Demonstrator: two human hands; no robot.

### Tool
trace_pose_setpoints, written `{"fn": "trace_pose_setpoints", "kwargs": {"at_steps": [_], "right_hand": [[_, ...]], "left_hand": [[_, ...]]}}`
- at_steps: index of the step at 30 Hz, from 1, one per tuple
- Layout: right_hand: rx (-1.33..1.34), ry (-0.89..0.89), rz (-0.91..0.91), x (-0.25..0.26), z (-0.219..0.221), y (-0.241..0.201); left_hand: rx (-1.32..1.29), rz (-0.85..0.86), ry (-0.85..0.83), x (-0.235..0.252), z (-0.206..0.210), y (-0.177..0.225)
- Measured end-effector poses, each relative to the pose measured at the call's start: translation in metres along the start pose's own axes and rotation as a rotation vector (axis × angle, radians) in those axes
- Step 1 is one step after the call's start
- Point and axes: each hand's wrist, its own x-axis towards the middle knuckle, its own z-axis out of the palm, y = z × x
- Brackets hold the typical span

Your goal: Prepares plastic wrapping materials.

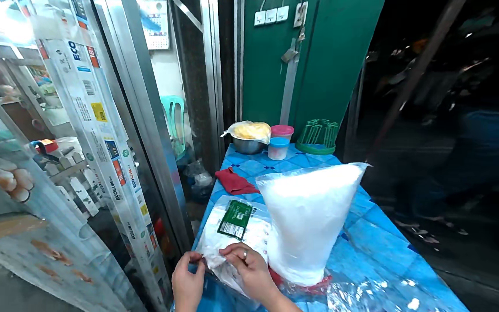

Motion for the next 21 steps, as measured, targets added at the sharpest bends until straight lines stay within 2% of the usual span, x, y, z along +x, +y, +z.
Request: {"fn": "trace_pose_setpoints", "kwargs": {"at_steps": [1, 5, 6, 10, 12, 15, 19, 21], "right_hand": [[-0.015, -0.054, 0.047, 0.003, -0.004, -0.002], [-0.131, -0.335, 0.189, 0.018, -0.024, -0.022], [-0.131, -0.360, 0.204, 0.019, -0.028, -0.023], [-0.077, -0.270, 0.162, 0.016, -0.032, -0.015], [-0.149, -0.305, 0.224, 0.017, -0.033, -0.021], [-0.278, -0.342, 0.271, 0.016, -0.032, -0.028], [-0.374, -0.372, 0.278, 0.014, -0.034, -0.027], [-0.452, -0.381, 0.270, 0.012, -0.031, -0.024]], "left_hand": [[0.032, 0.029, 0.016, -0.002, 0.001, 0.000], [0.119, 0.352, 0.129, -0.022, 0.009, 0.001], [0.119, 0.417, 0.130, -0.023, 0.010, 0.000], [0.110, 0.623, 0.011, -0.005, 0.005, -0.011], [0.112, 0.676, -0.030, 0.006, -0.003, -0.016], [-0.010, 0.563, -0.162, 0.016, -0.019, -0.013], [-0.333, 0.067, -0.325, 0.025, -0.028, 0.001], [-0.395, -0.020, -0.322, 0.024, -0.027, 0.005]]}}
